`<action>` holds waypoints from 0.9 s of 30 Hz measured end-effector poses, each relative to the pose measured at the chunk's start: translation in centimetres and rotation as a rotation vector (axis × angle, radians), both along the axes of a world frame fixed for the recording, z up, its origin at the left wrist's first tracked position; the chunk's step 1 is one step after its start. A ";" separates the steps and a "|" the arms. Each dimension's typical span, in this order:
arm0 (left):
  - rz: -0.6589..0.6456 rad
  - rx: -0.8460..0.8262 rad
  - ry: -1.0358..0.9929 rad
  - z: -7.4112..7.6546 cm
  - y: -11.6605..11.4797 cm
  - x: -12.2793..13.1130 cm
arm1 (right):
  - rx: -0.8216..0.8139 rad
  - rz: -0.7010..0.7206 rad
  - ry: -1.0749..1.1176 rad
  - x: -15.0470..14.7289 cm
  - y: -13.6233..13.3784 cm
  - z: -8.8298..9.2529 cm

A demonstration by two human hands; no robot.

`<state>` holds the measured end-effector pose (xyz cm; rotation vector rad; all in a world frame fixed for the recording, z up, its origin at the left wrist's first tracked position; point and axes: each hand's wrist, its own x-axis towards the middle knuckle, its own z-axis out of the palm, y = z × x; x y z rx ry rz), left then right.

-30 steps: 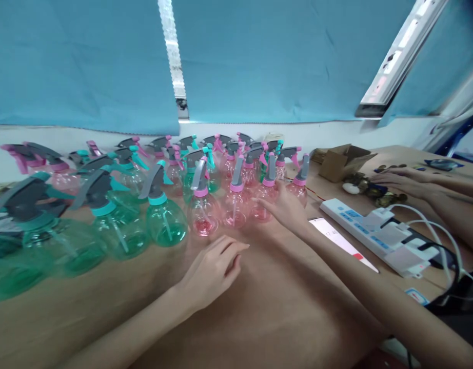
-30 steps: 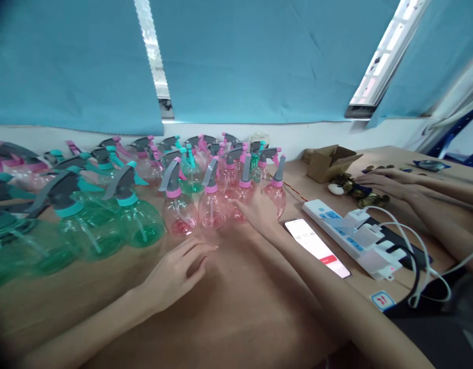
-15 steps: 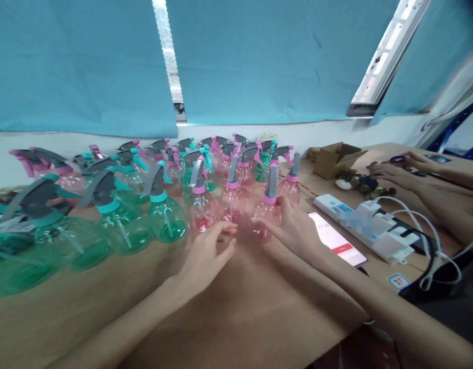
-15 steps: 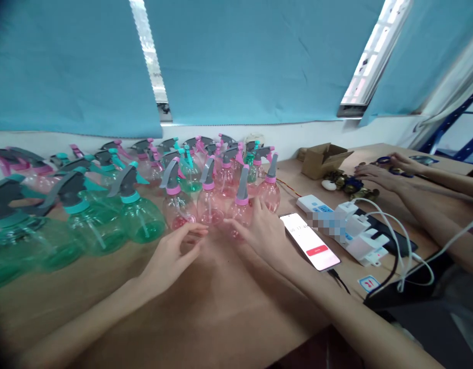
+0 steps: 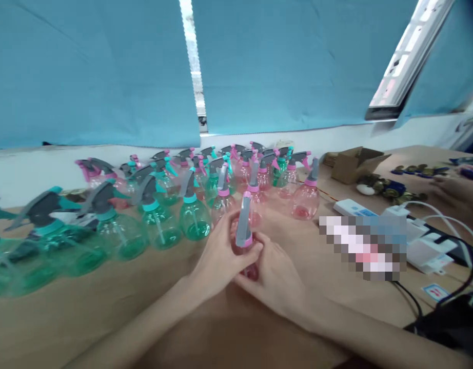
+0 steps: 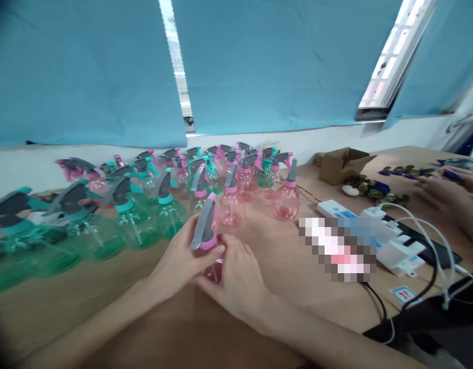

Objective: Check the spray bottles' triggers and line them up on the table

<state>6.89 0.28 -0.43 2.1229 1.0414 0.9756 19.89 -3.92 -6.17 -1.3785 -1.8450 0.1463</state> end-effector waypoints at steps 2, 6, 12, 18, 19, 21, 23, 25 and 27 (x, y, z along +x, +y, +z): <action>0.071 -0.002 -0.012 0.3 -0.1 -1.0 | 0.006 0.034 0.007 -1.5 0.1 -0.2; 0.135 0.008 -0.058 0.4 -0.1 -3.6 | 0.046 0.093 -0.002 -4.2 0.3 -0.4; 0.171 0.050 -0.126 -0.4 0.2 -7.1 | 0.058 0.247 0.020 -7.3 0.9 -0.8; 0.172 0.024 -0.183 -0.3 0.5 -8.5 | 0.000 0.451 -0.012 -7.3 1.6 -0.6; 0.164 0.018 -0.177 -0.2 0.5 -8.5 | -0.016 0.490 -0.022 -7.0 1.8 -0.6; 0.146 0.011 -0.139 0.0 0.5 -8.7 | -0.032 0.543 -0.043 -6.0 2.2 -0.8; 0.145 0.031 -0.101 0.3 0.5 -8.8 | -0.023 0.543 -0.064 -4.8 2.6 -1.4; 0.158 0.075 -0.070 0.6 0.4 -8.9 | -0.047 0.515 -0.079 -3.5 2.8 -2.1; 0.173 0.102 -0.050 0.8 0.4 -9.0 | -0.105 0.490 -0.088 -2.2 3.0 -2.9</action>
